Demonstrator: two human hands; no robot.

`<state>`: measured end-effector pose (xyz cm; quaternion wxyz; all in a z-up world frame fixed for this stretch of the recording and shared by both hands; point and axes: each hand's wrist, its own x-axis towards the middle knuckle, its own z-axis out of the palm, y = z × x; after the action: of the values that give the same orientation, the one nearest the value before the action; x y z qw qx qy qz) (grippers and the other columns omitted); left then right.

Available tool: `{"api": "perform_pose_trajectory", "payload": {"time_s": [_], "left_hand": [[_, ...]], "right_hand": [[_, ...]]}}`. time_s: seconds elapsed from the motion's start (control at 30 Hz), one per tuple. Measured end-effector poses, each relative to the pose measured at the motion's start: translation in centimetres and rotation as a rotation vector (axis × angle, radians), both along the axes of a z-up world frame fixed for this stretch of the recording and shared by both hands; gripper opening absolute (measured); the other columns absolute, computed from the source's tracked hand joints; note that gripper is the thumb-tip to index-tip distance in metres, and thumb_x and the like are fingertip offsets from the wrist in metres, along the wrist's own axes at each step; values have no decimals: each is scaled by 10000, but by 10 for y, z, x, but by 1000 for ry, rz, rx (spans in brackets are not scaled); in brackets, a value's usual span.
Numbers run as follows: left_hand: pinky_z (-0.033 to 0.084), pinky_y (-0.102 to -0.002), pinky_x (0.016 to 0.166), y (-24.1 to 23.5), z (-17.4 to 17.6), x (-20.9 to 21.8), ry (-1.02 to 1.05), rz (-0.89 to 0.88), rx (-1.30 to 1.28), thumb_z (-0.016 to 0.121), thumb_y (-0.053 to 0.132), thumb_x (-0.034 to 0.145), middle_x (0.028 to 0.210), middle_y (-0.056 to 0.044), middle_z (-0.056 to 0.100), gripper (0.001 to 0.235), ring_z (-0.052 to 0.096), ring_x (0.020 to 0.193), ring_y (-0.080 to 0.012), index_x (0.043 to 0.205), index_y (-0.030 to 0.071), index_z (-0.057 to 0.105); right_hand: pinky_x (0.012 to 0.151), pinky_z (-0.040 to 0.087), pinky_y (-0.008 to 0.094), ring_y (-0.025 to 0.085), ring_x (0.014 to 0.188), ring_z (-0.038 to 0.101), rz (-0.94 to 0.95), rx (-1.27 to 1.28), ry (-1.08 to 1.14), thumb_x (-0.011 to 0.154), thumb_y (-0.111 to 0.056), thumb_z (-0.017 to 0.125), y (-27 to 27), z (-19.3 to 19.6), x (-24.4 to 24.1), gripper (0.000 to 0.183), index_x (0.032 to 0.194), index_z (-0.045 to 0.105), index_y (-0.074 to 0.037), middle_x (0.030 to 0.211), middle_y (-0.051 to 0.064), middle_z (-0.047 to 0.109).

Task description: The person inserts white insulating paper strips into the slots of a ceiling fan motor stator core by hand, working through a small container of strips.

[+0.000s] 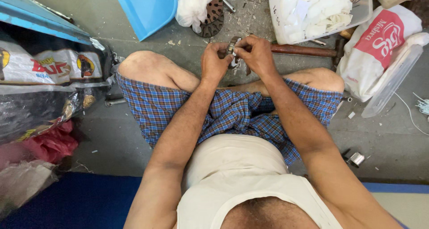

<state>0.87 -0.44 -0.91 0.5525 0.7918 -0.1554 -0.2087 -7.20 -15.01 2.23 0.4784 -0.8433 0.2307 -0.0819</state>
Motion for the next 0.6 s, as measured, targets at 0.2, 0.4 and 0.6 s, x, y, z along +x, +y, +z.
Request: {"api": "perform_pose_trajectory", "payload": {"time_s": [0.2,0.4,0.6], "left_hand": [[610,-327,740,1,-2,-1,21,-7,4,859,31,737,970,-99,733,329,746,825,-197,1048,21,751],[612,-323,717,3,2,-2,-12,-2,7,858,33,738,968,-107,723,353,745,816,-193,1069,7,739],[613,-319,722,1,6,0,30,-17,13,848,39,750,947,-95,747,358,760,817,-182,1090,20,738]], "right_hand": [[682,592,277,153,774,733,-4,14,-83,859,-56,822,0,-9,-3,125,953,769,7,918,82,713],[665,581,273,152,752,731,-19,-9,-87,832,-73,838,-1,-14,-1,136,951,796,-22,895,69,721],[625,558,295,153,707,692,0,-48,-26,818,-84,851,-3,-6,2,132,936,813,-37,837,79,711]]}}
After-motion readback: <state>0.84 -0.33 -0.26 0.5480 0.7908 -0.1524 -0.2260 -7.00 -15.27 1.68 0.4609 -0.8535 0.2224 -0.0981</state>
